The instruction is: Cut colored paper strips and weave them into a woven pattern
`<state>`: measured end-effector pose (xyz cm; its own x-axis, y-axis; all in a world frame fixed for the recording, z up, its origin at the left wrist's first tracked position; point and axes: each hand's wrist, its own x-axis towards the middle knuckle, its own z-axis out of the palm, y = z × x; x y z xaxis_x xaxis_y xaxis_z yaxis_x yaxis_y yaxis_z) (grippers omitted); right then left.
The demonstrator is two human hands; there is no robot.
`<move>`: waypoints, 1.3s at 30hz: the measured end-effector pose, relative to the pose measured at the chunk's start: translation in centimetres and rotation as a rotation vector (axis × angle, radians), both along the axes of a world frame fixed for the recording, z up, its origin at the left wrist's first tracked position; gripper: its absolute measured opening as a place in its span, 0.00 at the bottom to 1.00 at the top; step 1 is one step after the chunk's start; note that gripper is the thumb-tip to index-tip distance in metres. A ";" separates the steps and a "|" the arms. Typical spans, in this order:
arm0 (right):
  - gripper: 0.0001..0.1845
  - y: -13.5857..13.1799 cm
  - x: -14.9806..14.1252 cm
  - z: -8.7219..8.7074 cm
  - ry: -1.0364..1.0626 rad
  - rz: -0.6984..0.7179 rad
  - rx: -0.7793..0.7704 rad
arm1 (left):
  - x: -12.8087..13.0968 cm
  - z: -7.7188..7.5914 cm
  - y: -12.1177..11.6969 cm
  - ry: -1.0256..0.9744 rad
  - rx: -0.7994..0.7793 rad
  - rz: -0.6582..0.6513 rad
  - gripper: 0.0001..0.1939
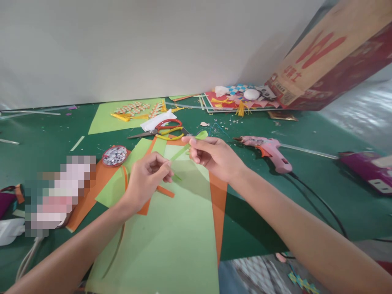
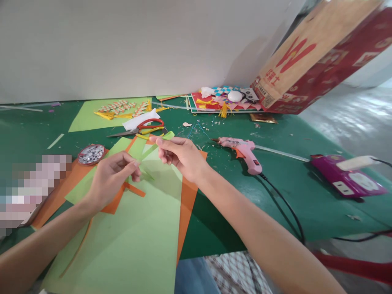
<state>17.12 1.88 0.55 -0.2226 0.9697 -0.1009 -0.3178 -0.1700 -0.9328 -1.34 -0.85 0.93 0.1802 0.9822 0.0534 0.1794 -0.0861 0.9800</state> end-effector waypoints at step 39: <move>0.09 0.2 1.4 1.2 -0.222 -0.212 0.300 | -0.2 0.2 0.3 0.004 0.037 0.052 0.08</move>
